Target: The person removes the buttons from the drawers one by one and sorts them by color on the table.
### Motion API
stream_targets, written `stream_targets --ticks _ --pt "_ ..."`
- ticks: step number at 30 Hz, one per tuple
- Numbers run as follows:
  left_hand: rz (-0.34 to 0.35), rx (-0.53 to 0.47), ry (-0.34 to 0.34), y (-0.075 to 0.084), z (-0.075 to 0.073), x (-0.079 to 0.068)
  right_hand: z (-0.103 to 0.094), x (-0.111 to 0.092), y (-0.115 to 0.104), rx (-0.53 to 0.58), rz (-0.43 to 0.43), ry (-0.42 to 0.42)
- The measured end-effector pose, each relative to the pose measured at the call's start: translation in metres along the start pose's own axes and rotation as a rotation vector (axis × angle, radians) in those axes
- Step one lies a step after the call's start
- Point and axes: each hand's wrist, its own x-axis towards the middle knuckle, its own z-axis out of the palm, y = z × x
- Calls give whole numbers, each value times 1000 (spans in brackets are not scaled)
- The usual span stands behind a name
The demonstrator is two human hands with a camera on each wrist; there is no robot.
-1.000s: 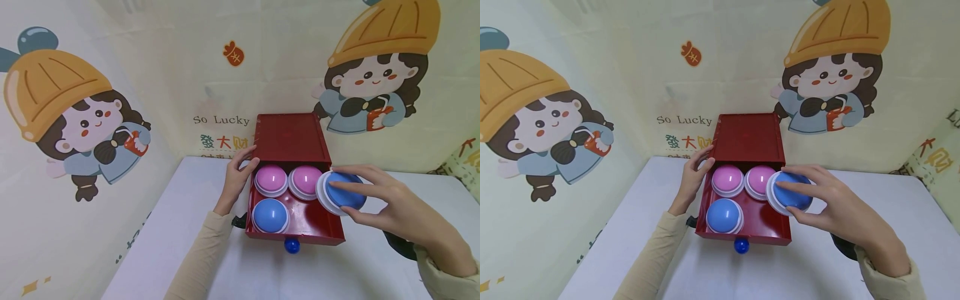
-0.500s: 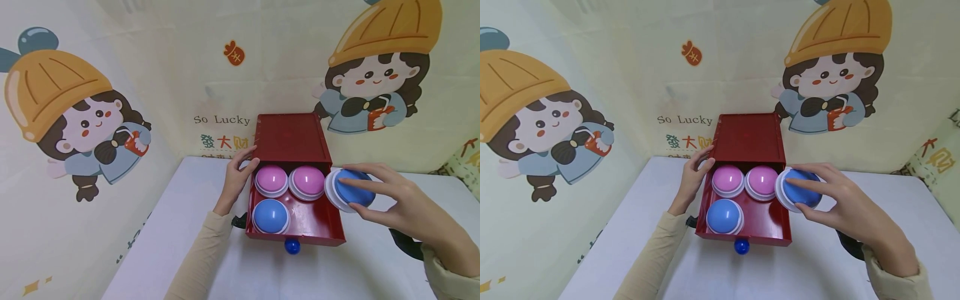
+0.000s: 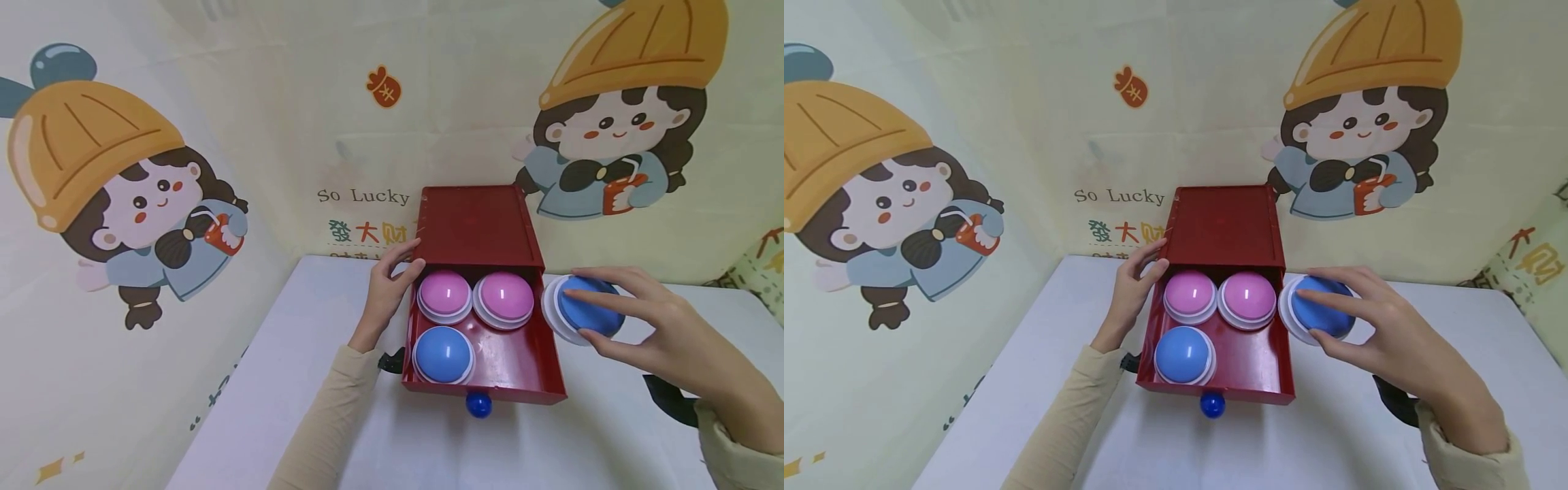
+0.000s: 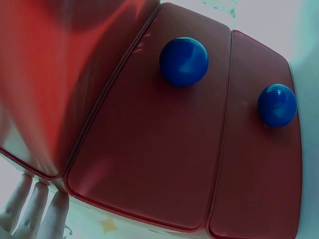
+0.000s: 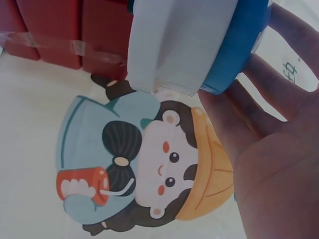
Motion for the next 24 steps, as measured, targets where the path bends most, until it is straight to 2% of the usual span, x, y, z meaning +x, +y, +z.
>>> stream_targets --ticks 9,21,24 --pt "5 -4 4 -1 0 1 0 -1 7 -14 -23 19" --pt "14 -7 4 -1 1 1 6 -6 17 -15 85 -9" --pt "25 -1 10 -15 -1 3 9 -6 20 -24 112 -32"
